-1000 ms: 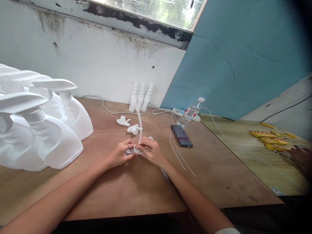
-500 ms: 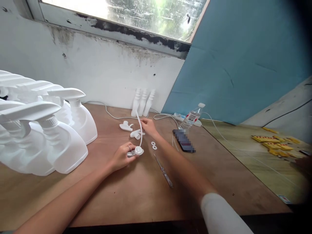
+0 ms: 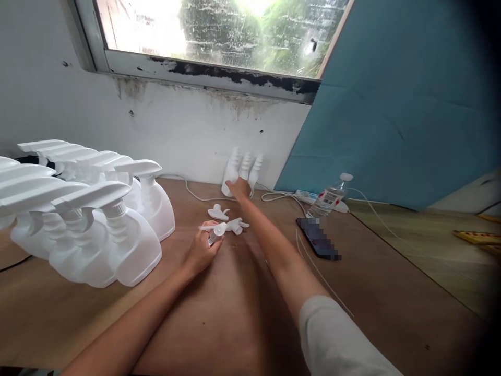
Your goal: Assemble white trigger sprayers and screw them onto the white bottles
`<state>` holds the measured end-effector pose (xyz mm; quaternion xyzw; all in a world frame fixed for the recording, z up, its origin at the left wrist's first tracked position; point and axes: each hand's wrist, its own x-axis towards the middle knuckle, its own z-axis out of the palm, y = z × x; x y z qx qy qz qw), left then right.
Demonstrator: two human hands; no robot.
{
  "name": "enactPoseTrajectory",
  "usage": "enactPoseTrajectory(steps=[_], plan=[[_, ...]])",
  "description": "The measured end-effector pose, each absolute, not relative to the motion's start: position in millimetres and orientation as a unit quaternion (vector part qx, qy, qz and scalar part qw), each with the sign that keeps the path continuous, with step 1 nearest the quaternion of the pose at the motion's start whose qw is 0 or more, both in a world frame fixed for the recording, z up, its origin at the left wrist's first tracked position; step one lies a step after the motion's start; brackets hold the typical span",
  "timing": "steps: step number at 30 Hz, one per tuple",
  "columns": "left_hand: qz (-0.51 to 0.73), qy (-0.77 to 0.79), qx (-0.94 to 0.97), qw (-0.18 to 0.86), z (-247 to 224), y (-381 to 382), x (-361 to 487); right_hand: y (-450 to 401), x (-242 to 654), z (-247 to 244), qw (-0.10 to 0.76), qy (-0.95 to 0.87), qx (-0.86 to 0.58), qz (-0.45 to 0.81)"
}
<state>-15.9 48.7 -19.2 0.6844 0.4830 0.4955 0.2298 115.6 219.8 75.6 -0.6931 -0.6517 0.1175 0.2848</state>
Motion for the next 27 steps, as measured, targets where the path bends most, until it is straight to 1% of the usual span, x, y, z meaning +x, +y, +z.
enactPoseTrajectory(steps=[4, 7, 8, 9, 13, 17, 21, 27], plan=[[0.502, 0.528, 0.651, 0.214, -19.1, 52.5, -20.7, 174.5, 154.0, 83.2, 0.385, -0.676, -0.614, 0.135], [0.503, 0.557, 0.631, 0.196, -22.0, 58.1, -24.9, 111.9, 208.2, 84.4, 0.436, -0.686, -0.558, 0.17], [0.502, 0.565, 0.626, 0.192, -23.6, 60.5, -25.9, 87.0, 229.4, 83.9, 0.468, -0.681, -0.514, 0.231], [0.501, 0.571, 0.623, 0.188, -25.3, 63.0, -26.6, 61.1, 251.1, 83.0, 0.48, -0.662, -0.498, 0.289], [0.498, 0.586, 0.616, 0.169, -30.5, 70.9, -27.5, -35.9, 326.7, 76.0, 0.423, -0.558, -0.56, 0.443], [0.488, 0.595, 0.618, 0.163, -31.3, 72.0, -27.3, -97.3, 363.7, 67.0, 0.357, -0.523, -0.601, 0.488], [0.48, 0.593, 0.624, 0.166, -29.2, 69.0, -27.2, -117.5, 371.2, 59.2, 0.291, -0.543, -0.605, 0.504], [0.475, 0.584, 0.637, 0.165, -27.2, 65.9, -26.8, -107.5, 373.0, 51.0, 0.287, -0.544, -0.597, 0.515]])
